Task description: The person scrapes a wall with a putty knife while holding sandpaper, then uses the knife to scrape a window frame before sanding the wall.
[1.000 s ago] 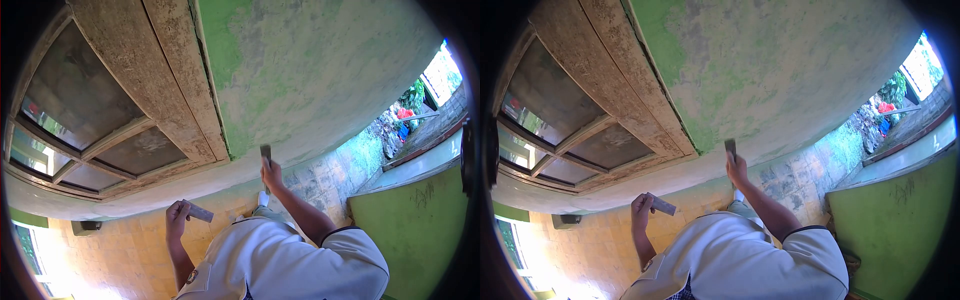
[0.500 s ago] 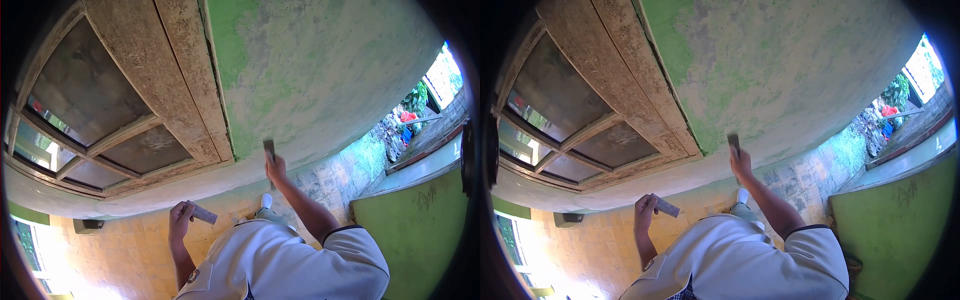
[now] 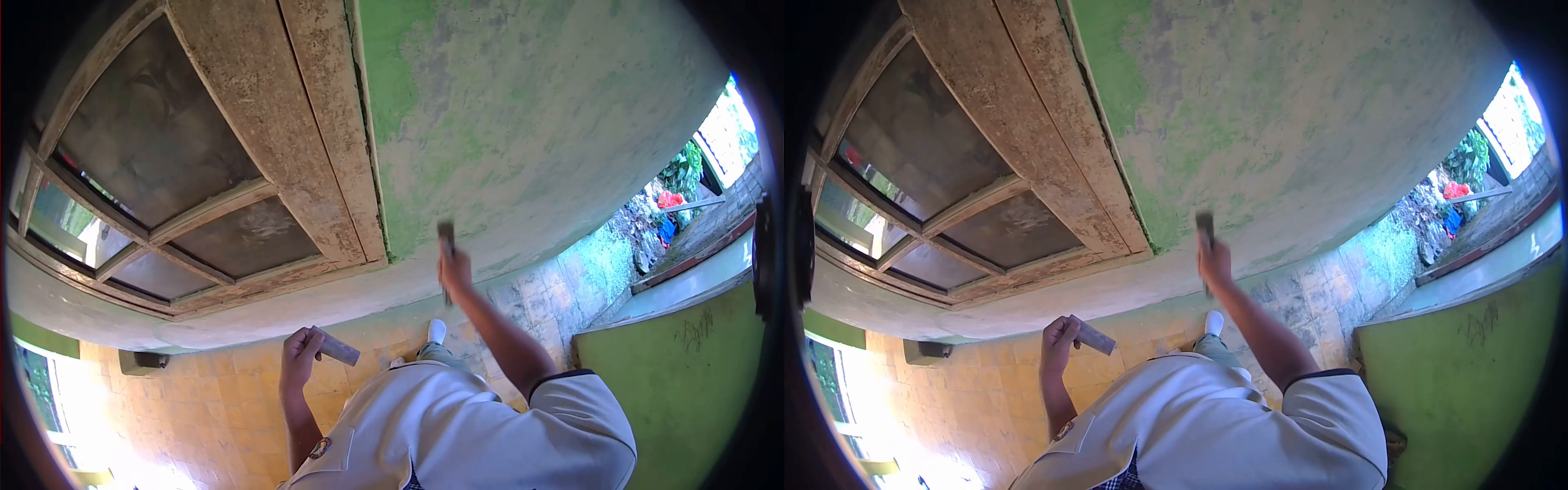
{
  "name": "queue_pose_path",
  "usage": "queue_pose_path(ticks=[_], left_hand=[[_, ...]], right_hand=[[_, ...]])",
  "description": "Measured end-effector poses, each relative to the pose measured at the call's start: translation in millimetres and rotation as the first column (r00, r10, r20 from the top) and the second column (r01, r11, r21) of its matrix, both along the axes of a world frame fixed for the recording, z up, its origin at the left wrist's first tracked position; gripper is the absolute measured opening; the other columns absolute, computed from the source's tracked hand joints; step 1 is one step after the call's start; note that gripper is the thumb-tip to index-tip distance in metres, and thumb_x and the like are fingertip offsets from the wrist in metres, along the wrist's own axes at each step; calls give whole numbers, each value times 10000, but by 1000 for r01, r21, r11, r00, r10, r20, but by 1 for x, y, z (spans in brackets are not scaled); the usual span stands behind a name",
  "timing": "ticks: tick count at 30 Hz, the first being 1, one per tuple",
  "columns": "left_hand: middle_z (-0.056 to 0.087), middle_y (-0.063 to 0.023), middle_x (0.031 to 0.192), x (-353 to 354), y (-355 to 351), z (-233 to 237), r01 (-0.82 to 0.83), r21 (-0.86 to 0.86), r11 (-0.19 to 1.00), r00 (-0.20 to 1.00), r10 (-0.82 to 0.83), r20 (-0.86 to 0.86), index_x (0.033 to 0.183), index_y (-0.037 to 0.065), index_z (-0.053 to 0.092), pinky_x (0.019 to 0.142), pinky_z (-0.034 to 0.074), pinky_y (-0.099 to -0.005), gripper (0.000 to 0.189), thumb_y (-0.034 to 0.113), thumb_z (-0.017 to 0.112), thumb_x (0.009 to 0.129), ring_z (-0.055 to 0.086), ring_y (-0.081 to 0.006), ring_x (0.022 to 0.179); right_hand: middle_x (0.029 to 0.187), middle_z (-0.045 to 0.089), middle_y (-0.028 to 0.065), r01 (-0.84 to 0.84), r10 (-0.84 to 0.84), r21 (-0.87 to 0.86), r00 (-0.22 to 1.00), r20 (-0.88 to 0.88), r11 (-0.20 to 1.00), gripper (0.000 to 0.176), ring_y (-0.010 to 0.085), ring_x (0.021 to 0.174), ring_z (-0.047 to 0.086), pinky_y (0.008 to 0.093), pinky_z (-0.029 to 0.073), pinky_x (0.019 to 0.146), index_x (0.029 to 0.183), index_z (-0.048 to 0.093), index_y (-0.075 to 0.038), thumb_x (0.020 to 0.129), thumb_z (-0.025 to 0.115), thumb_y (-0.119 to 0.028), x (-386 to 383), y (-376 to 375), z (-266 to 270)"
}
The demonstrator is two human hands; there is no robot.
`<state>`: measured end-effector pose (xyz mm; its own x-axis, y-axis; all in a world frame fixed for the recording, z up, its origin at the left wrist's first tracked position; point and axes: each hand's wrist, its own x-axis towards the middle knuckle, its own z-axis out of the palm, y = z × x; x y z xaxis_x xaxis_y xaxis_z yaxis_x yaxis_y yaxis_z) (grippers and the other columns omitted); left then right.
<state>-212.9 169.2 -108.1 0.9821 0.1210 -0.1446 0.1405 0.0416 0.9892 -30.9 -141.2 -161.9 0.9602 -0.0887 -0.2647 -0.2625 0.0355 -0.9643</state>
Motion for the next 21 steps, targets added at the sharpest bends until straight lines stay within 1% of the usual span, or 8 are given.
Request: queue_pose_path(ticks=[2, 8, 10, 13, 14, 15, 17, 21], left_hand=[[527, 9, 668, -2, 3, -5, 1, 13, 1000, 1000, -1, -15, 792, 14, 585, 517, 391, -209, 189, 172, 599, 894, 457, -55, 579], [533, 11, 663, 2, -2, -5, 2, -12, 1000, 1000, -2, -5, 809, 9, 595, 515, 392, -205, 188, 177, 601, 893, 459, -50, 582], [534, 12, 663, 2, -2, -5, 4, -1, 1000, 1000, -4, -2, 814, 8, 597, 514, 392, -204, 183, 173, 599, 894, 460, -49, 582], [536, 11, 667, 1, -2, -5, -2, -14, 1000, 1000, 2, -6, 822, 7, 599, 512, 391, -202, 174, 167, 597, 893, 460, -47, 582], [535, 11, 668, 2, -2, -4, 1, -5, 1000, 1000, -1, -5, 823, 7, 599, 512, 390, -203, 171, 164, 597, 892, 459, -47, 581], [534, 11, 668, 1, -2, -3, 7, 5, 1000, 1000, -7, -8, 824, 6, 599, 512, 390, -203, 169, 160, 596, 892, 458, -47, 579], [531, 12, 666, 2, -1, 0, 14, 20, 1000, 1000, -14, -18, 825, 5, 598, 512, 389, -203, 170, 161, 597, 891, 457, -47, 578], [519, 15, 660, 8, -3, -2, 38, -12, 999, 999, -38, 4, 823, 5, 595, 513, 387, -202, 174, 165, 599, 891, 450, -46, 575]], right_hand=[[465, 434, 7, 36, -39, 71, 999, 35, 997, 476, 100, 328, 392, 259, 319, 325, 620, 442, -84, 897, 538, -459, 8, 2, 14], [441, 418, 7, 29, -25, -26, 990, 137, 999, 488, 107, 317, 389, 267, 313, 324, 608, 445, -83, 893, 539, -467, -18, -10, -7], [431, 421, 11, 14, -4, -160, 998, 63, 987, 501, 110, 316, 399, 267, 315, 329, 585, 452, -84, 894, 536, -469, -36, -13, -40], [429, 429, 16, 41, -1, -278, 989, 145, 960, 507, 113, 315, 408, 268, 312, 327, 569, 459, -82, 894, 539, -463, -13, -11, -58], [428, 419, 11, 53, -24, -217, 991, 132, 975, 502, 113, 310, 396, 269, 304, 320, 573, 444, -88, 891, 545, -463, 1, 0, -1], [428, 419, 11, 49, -22, -215, 992, 126, 975, 502, 113, 310, 396, 269, 304, 320, 573, 444, -88, 891, 545, -463, 8, 1, 4], [426, 406, 5, 87, -86, -10, 995, 49, 996, 502, 111, 306, 385, 271, 298, 315, 572, 425, -97, 890, 548, -466, 11, 3, 5], [424, 406, 3, 122, -111, -67, 982, 153, 990, 509, 110, 303, 379, 273, 294, 312, 563, 425, -97, 891, 545, -466, -4, -4, 0]])
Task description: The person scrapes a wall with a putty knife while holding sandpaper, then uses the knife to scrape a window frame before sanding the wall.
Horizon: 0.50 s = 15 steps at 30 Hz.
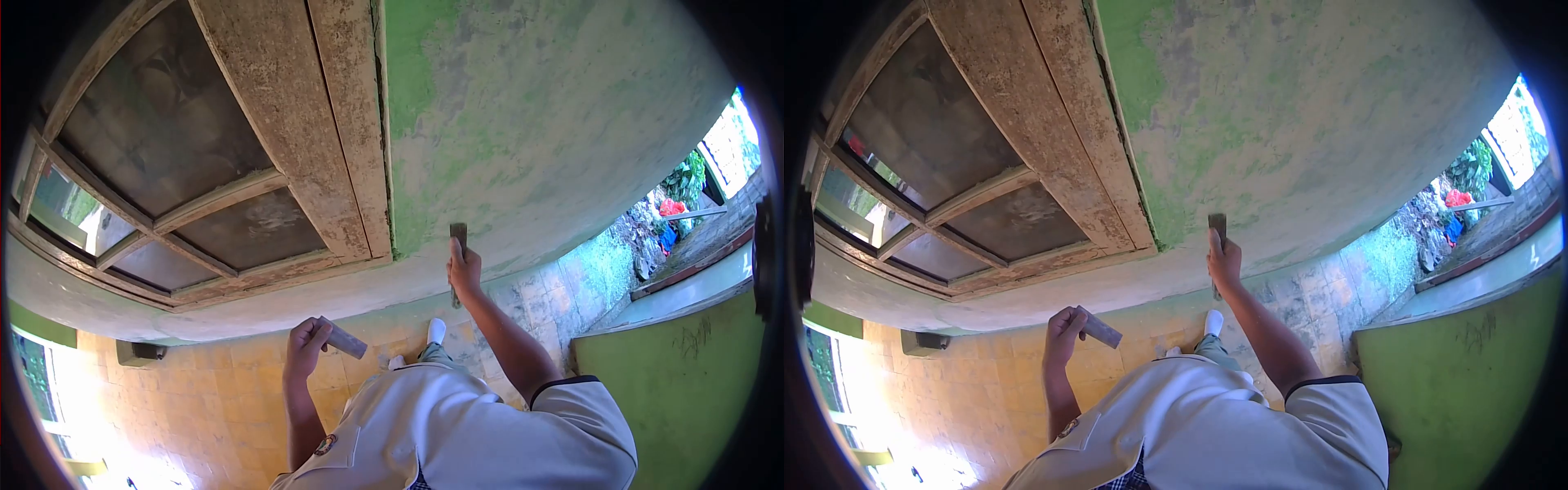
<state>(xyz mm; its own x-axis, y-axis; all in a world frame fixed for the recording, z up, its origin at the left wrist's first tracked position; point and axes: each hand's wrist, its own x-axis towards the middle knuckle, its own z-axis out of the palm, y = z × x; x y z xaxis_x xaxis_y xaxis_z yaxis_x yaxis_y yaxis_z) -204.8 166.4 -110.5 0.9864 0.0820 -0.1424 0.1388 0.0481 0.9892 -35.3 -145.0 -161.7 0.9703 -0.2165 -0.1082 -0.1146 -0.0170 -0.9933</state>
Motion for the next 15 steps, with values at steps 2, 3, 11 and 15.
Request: queue_pose_path(ticks=[2, 3, 11, 15], left_hand=[[518, 16, 661, -2, 0, -1, -1, 8, 1000, 1000, 1, -1, 822, 6, 594, 514, 386, -202, 173, 165, 601, 890, 450, -46, 576], [517, 18, 661, -3, 0, -2, -7, 11, 1000, 1000, 7, -7, 821, 7, 594, 515, 385, -201, 172, 164, 602, 889, 449, -46, 577], [521, 19, 668, 1, -2, 4, -6, 8, 1000, 1000, 6, -15, 828, 8, 599, 518, 386, -202, 162, 158, 600, 889, 449, -45, 585], [525, 18, 673, 4, -3, 4, 17, -13, 1000, 1000, -17, 3, 830, 7, 600, 520, 389, -202, 156, 150, 598, 890, 451, -43, 588]], right_hand=[[421, 412, 6, -5, 5, -92, 1000, -4, 996, 514, 112, 304, 383, 271, 296, 314, 553, 434, -93, 893, 542, -463, -21, -7, -36], [419, 417, 10, -15, 13, -188, 1000, -14, 982, 520, 115, 305, 387, 270, 298, 317, 544, 444, -88, 894, 540, -460, -23, -10, -54], [419, 422, 14, -21, 21, 65, 1000, -9, 998, 530, 122, 309, 398, 271, 309, 316, 541, 443, -82, 889, 546, -469, 23, 11, 2], [435, 431, 17, 5, -5, -74, 1000, -1, 997, 524, 120, 317, 415, 267, 312, 316, 552, 437, -84, 884, 553, -472, 1, -2, -22]])
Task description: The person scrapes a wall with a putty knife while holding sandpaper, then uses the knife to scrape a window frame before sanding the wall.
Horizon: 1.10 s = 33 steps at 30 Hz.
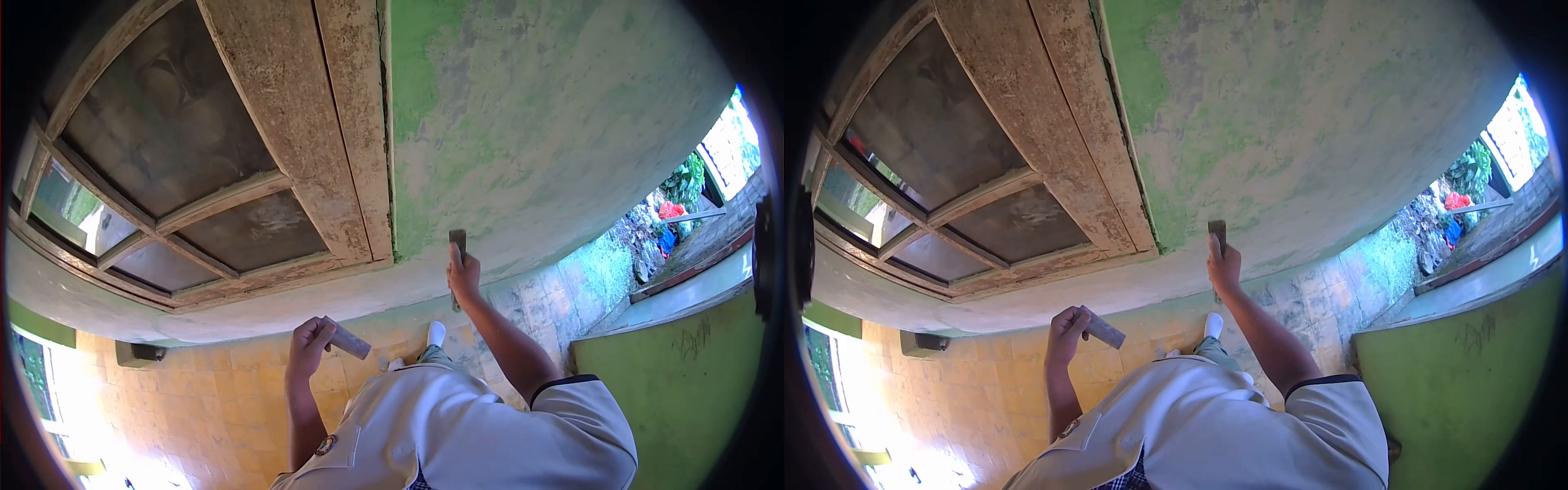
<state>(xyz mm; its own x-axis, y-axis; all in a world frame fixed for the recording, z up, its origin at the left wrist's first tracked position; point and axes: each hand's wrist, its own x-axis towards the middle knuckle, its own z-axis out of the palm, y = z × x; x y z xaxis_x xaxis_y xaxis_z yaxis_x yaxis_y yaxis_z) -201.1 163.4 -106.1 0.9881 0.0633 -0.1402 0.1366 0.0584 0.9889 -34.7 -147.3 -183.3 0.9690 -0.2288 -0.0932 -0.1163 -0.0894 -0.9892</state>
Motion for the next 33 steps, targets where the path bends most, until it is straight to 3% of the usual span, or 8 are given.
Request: queue_pose_path(ticks=[5, 7, 10, 14, 17, 20, 27, 33], left_hand=[[523, 18, 671, -4, 3, -4, -26, -5, 1000, 1000, 26, 3, 825, 7, 599, 522, 387, -203, 160, 153, 600, 890, 453, -46, 589], [521, 17, 668, -3, 2, -5, -33, -18, 999, 999, 33, 10, 825, 7, 599, 523, 387, -204, 162, 155, 601, 890, 454, -49, 589], [517, 16, 667, 3, 2, -2, 12, 31, 999, 1000, -12, 21, 826, 7, 599, 525, 387, -205, 165, 159, 602, 890, 454, -53, 587], [515, 15, 667, -2, 0, -3, -1, 11, 1000, 1000, 1, 0, 825, 6, 597, 526, 389, -206, 171, 164, 601, 891, 453, -53, 587], [516, 14, 668, -6, 4, -6, -24, 17, 1000, 1000, 24, -4, 825, 6, 596, 526, 391, -206, 174, 166, 600, 893, 453, -53, 587], [518, 13, 670, -10, 9, -10, -38, 10, 999, 999, 39, -19, 824, 6, 596, 526, 393, -206, 173, 165, 597, 894, 454, -53, 587], [530, 7, 668, -15, 7, -11, -40, -10, 999, 999, 40, -17, 805, 7, 590, 519, 394, -209, 169, 152, 595, 892, 464, -57, 585], [534, 1, 665, -24, 8, -14, -75, 2, 997, 996, 75, -41, 794, 5, 584, 518, 396, -214, 175, 151, 595, 890, 470, -64, 584]], right_hand=[[438, 433, 17, -30, 27, -71, 999, -35, 997, 522, 119, 319, 418, 268, 312, 315, 552, 434, -85, 879, 560, -472, -11, 2, -26], [439, 434, 18, 38, 25, -172, 936, 351, 984, 519, 120, 318, 417, 268, 313, 315, 557, 437, -84, 876, 563, -474, 35, 4, -18], [433, 423, 11, 30, -31, 21, 997, 73, 999, 527, 117, 318, 413, 273, 310, 315, 544, 431, -88, 877, 561, -475, 26, 9, 21], [433, 421, 7, 46, -54, 101, 995, 86, 994, 546, 116, 320, 410, 278, 307, 317, 518, 423, -89, 879, 555, -477, 9, -9, 10], [438, 425, 6, 58, -55, -154, 998, 27, 986, 555, 118, 325, 413, 286, 304, 322, 499, 419, -88, 882, 551, -467, -6, -16, -35], [434, 423, 7, 76, 2, -345, 976, 220, 936, 538, 121, 327, 414, 294, 303, 329, 513, 426, -84, 870, 569, -460, 9, -3, -18], [427, 399, 15, 34, -35, 9, 996, 82, 999, 517, 127, 337, 418, 302, 317, 341, 549, 447, -66, 867, 586, -449, 16, -3, 13], [420, 391, 50, 17, 8, -310, 997, 77, 950, 515, 160, 382, 468, 332, 365, 394, 591, 513, -1, 878, 577, -424, -6, -4, -30]])
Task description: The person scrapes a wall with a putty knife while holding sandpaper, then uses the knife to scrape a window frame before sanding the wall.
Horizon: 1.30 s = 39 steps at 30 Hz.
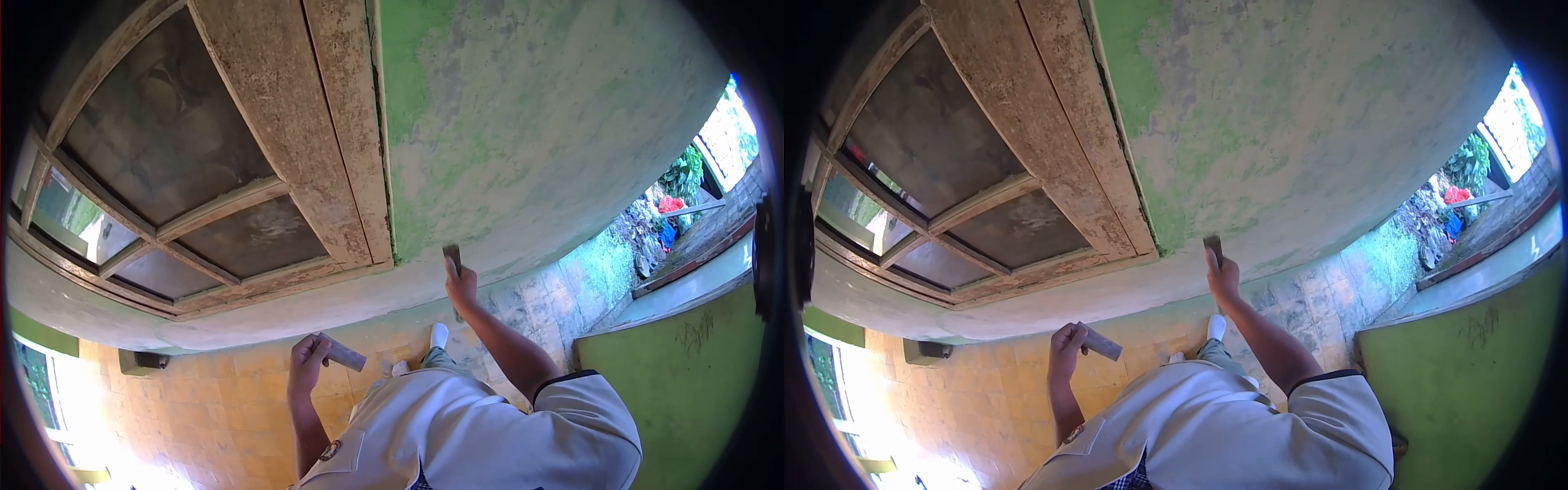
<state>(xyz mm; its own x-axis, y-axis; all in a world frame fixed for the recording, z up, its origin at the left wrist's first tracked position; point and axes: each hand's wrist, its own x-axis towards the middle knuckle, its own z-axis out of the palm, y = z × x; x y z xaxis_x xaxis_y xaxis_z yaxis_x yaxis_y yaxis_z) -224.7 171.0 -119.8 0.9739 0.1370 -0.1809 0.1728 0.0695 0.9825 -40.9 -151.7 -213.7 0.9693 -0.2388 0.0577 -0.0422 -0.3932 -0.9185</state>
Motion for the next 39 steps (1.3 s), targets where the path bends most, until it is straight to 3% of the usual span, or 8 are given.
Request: queue_pose_path(ticks=[1, 4, 11, 22, 28, 30, 35, 39], left_hand=[[534, 1, 665, 1, 0, -1, 4, 0, 1000, 1000, -4, 0, 794, 5, 584, 518, 396, -214, 175, 151, 595, 890, 470, -64, 584], [537, -2, 667, -4, 3, -1, 19, 19, 1000, 1000, -18, -13, 796, 4, 585, 517, 396, -215, 178, 154, 595, 891, 471, -67, 582], [548, -6, 687, 2, 1, 0, 8, 5, 1000, 1000, -8, 23, 797, 6, 586, 520, 396, -217, 188, 166, 591, 896, 473, -69, 585], [555, -6, 686, 4, -3, 0, 12, -19, 1000, 1000, -12, 3, 805, 3, 593, 522, 399, -215, 189, 170, 596, 894, 474, -64, 587], [556, -7, 688, 4, -1, -1, 4, 4, 1000, 1000, -4, 7, 821, 0, 599, 521, 404, -214, 178, 161, 590, 898, 480, -66, 589], [561, -10, 693, 2, 0, -3, 21, 6, 1000, 1000, -21, 2, 820, 1, 599, 521, 405, -214, 177, 160, 591, 897, 481, -65, 590], [564, -11, 697, 2, -2, -2, 19, -6, 1000, 1000, -19, -3, 819, 3, 599, 518, 404, -216, 177, 162, 591, 897, 481, -66, 591], [558, -7, 692, 7, -3, 1, 10, 12, 1000, 1000, -10, 4, 808, 6, 595, 517, 400, -216, 183, 166, 590, 898, 477, -66, 588]], right_hand=[[418, 389, 33, 34, 13, -128, 936, 351, 991, 522, 145, 358, 443, 320, 338, 366, 560, 488, -28, 878, 576, -433, 22, 7, 8], [415, 388, 17, -21, 6, 227, 998, 67, 974, 520, 130, 332, 415, 306, 307, 339, 545, 465, -57, 877, 574, -443, 38, 12, 40], [411, 410, 29, 37, -35, -15, 994, 101, 999, 599, 164, 330, 429, 328, 317, 346, 493, 450, -48, 862, 553, -509, -1, 2, 8], [419, 407, 27, 16, -30, 226, 998, 56, 974, 567, 156, 328, 412, 332, 308, 343, 502, 446, -47, 871, 571, -460, 17, 10, 36], [428, 396, 4, 40, -35, -52, 995, 96, 998, 536, 120, 341, 405, 303, 296, 341, 521, 418, -85, 884, 553, -456, 12, 7, 15], [431, 400, 5, 2, -24, 263, 996, 82, 965, 531, 122, 340, 404, 304, 294, 342, 525, 426, -84, 883, 558, -453, 41, 16, 42], [428, 403, 3, 52, -60, 383, 998, 9, 922, 545, 121, 338, 406, 292, 298, 342, 517, 427, -74, 871, 578, -460, 21, 4, 42], [417, 396, 5, 74, -73, 143, 997, -12, 987, 560, 123, 334, 402, 294, 299, 344, 504, 439, -61, 868, 580, -463, -5, -5, -17]])
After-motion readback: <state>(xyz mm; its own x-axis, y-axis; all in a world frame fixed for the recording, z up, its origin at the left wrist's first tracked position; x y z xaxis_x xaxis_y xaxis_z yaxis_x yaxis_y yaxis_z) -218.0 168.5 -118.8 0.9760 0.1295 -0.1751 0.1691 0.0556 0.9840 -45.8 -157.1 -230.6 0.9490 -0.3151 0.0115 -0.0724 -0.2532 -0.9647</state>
